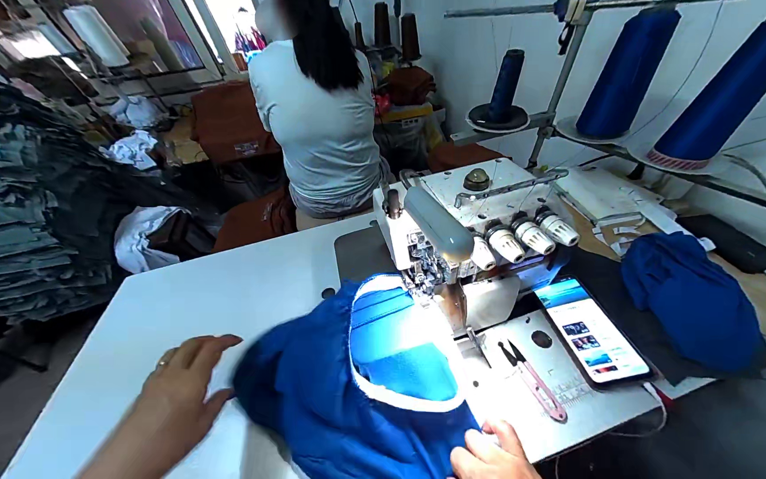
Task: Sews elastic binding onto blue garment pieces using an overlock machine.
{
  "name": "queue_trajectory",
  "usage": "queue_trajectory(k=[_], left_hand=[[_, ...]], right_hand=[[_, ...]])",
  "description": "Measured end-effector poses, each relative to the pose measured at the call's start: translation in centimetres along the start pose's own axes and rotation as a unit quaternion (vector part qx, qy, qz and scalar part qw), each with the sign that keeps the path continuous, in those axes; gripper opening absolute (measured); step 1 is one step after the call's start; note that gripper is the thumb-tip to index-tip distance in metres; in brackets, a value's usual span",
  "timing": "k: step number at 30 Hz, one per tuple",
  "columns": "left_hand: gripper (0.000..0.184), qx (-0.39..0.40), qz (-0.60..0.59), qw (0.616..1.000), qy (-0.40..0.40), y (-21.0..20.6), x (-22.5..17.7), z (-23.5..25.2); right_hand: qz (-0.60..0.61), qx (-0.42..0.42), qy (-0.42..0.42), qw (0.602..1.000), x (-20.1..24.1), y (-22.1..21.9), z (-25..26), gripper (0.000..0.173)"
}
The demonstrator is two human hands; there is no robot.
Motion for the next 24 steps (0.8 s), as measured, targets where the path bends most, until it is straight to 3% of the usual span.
queue_trajectory(k=[1, 5, 7, 11, 13, 16, 17, 19, 22, 24], left_hand=[[0.055, -0.02, 0.014, 0.999, -0.044, -1.2, -1.6, -0.5], [0.036, -0.078, -0.032, 0.979, -0.185, -4.9, -14.4, -1.9], [0.048, -0.072, 0.009, 0.969, -0.235, -8.3, -18.0, -1.6], [0.026, -0.068, 0.032, 0.956, -0.285, -10.6, -17.7, -1.2], [0.036, -0.022, 0.008, 0.96, -0.279, -9.6, -17.3, -1.4], [0.069, -0.006, 0.015, 0.963, -0.268, -8.0, -16.1, -0.8], [0.072, -0.01, 0.023, 0.962, -0.271, -7.6, -15.6, -0.4], [0.06, 0.003, 0.047, 0.956, -0.289, -7.3, -15.0, 0.3], [0.023, 0.016, 0.068, 0.948, -0.309, -7.6, -15.0, 1.0], [0.023, 0.022, 0.053, 0.947, -0.315, -7.4, -15.1, 1.3]], right_hand=[[-0.01, -0.002, -0.018, 1.0, -0.4, -0.8, -0.4, 0.016], [0.027, 0.031, -0.053, 0.998, -0.5, -1.4, -1.5, 0.015], [0.05, 0.045, -0.048, 0.997, -0.4, -1.7, -1.6, 0.016], [0.056, 0.05, -0.057, 0.996, -1.4, -1.4, -2.5, 0.016], [0.061, 0.002, -0.077, 0.995, -2.3, -0.7, -3.3, 0.018], [0.048, -0.173, -0.114, 0.977, -3.5, 2.4, -3.4, 0.027], [0.032, -0.223, -0.119, 0.967, -3.5, 3.5, -2.9, 0.03], [-0.014, -0.286, -0.104, 0.952, -3.2, 4.8, -1.4, 0.034], [-0.058, -0.295, -0.055, 0.952, -2.7, 3.9, 1.4, 0.033], [-0.022, -0.288, -0.028, 0.957, -3.0, 2.6, 2.3, 0.027]])
Point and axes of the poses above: each hand's wrist, its own z-axis towards the middle knuckle, its own y-axis out of the back of the hand, x = y × z, the point moved 9 cm from there along z, towards the middle knuckle, and after that the axes turned 14 degrees about -z, right-handed, at the moved point
